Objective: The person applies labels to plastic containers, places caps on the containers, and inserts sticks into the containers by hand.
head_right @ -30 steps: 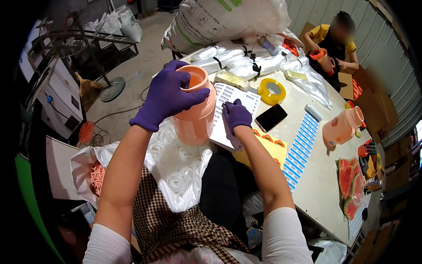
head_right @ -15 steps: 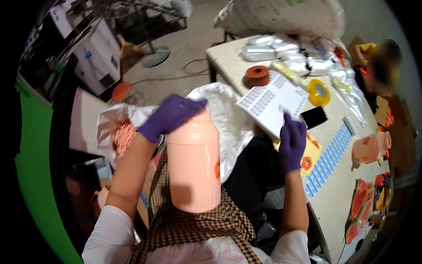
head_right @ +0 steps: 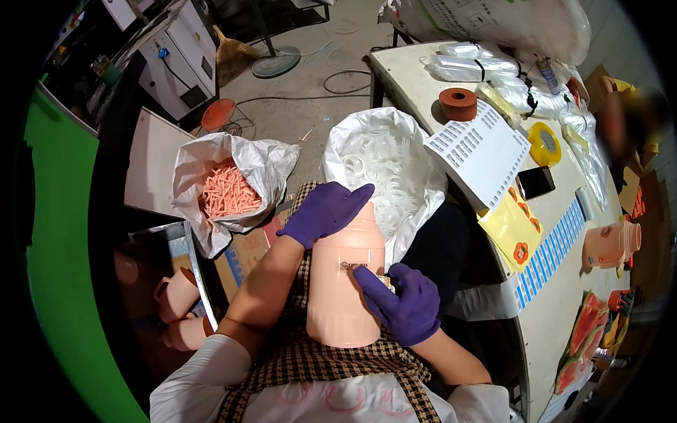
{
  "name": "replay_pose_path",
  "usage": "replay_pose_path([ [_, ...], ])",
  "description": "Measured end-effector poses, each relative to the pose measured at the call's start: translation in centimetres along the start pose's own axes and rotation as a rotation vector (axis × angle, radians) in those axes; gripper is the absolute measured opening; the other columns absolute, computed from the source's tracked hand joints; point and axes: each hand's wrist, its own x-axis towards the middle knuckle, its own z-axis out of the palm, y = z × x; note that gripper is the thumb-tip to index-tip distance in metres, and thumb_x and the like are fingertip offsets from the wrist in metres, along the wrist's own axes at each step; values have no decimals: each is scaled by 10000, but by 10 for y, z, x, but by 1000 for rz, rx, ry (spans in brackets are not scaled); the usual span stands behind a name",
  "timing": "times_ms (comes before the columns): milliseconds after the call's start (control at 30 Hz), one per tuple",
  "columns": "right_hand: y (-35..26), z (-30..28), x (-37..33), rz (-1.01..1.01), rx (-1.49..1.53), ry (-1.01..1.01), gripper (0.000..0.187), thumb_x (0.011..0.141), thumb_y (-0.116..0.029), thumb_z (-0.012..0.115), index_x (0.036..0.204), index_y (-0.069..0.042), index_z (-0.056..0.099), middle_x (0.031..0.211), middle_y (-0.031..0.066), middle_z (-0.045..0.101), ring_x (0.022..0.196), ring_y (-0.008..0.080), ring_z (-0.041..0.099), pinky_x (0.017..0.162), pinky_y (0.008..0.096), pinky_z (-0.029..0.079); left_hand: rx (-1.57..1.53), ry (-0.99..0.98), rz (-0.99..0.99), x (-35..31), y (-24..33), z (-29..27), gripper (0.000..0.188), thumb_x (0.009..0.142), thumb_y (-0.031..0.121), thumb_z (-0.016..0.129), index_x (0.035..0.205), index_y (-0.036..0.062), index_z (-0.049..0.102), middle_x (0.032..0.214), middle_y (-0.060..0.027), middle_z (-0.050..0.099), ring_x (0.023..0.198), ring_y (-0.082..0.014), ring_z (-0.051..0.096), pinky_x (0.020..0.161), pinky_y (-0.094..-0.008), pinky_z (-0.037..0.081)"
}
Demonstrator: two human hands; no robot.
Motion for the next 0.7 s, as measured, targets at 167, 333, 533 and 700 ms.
replay_pose_path([
  [167, -4, 3, 1, -13, -15, -42, 537, 751, -218, 803, 1273, -289, 700, 983, 51, 565, 752, 188, 560, 609, 332, 463, -2, -14, -8, 0, -1, 2, 333, 1041, 318, 468, 1356, 248, 552, 806, -195, 666, 692, -374, 662, 589, -493, 522],
  [333, -6, -2, 2, 54, -114, -204, 539, 777, -202, 771, 1300, -286, 671, 955, 85, 554, 759, 235, 577, 614, 361, 488, -46, -57, -67, 0, 6, 6, 333, 1031, 266, 500, 1354, 243, 579, 789, -198, 652, 682, -384, 636, 609, -497, 498],
  [533, 51, -35, -10, 266, -443, -319, 593, 919, -157, 601, 1477, -322, 483, 869, 105, 539, 708, 305, 594, 537, 452, 504, -733, -74, -353, -18, -8, -57, 309, 983, 213, 536, 1151, 24, 714, 1027, -197, 736, 881, -240, 718, 798, -376, 546],
  [700, 216, -89, -94, 688, -790, -141, 572, 855, -184, 727, 1398, -144, 549, 969, 153, 615, 845, 330, 632, 650, 425, 532, -737, 103, -98, -8, 21, -53, 281, 912, 133, 571, 1095, -12, 726, 1068, -113, 748, 957, -213, 701, 921, -344, 529],
])
